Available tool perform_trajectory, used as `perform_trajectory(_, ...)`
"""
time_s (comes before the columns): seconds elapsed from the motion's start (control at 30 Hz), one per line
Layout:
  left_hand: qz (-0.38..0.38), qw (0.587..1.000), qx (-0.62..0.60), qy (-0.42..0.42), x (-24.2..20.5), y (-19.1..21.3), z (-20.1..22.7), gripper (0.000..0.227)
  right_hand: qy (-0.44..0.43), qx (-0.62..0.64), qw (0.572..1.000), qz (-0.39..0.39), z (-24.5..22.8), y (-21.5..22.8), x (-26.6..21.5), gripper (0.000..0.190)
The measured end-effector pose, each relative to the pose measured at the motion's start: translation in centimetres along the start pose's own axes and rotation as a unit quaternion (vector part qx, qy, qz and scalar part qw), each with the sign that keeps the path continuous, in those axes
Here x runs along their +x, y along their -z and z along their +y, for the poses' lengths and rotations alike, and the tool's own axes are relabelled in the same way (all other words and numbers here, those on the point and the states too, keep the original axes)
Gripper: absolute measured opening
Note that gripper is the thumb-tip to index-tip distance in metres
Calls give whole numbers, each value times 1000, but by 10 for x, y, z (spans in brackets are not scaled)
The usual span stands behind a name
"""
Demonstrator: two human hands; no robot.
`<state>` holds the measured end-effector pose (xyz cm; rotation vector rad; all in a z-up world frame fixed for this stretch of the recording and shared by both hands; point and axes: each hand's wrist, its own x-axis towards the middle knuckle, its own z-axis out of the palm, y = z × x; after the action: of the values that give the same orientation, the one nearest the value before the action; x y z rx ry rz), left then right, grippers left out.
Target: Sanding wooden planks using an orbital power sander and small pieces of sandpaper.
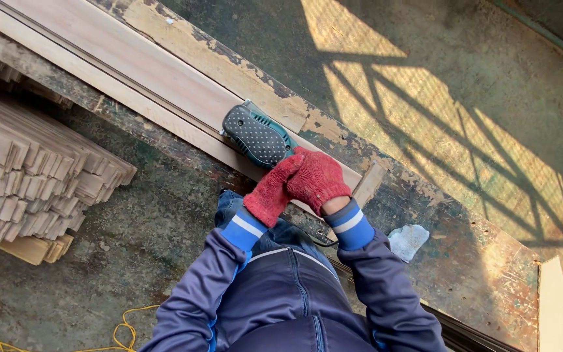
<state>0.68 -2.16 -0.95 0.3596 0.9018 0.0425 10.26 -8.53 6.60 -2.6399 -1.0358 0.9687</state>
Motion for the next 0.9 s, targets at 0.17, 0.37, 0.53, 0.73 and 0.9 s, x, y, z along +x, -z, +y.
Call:
perform_trajectory(0.17,11,1000,-1,8,36,63,47,41,-9,30,999,23,-34,-3,24,39)
perform_trajectory(0.37,-2,1000,24,-7,72,167,126,37,-92,90,992,17,-28,1,26,37)
perform_trajectory(0.53,-23,999,30,-4,47,164,143,53,-105,103,989,-10,-38,10,37,37)
perform_trajectory(0.73,-24,997,66,41,40,93,59,49,-47,65,995,-53,-59,11,49,37)
perform_trajectory(0.9,-7,997,66,47,34,13,-37,48,-51,53,997,18,18,-12,-4,41)
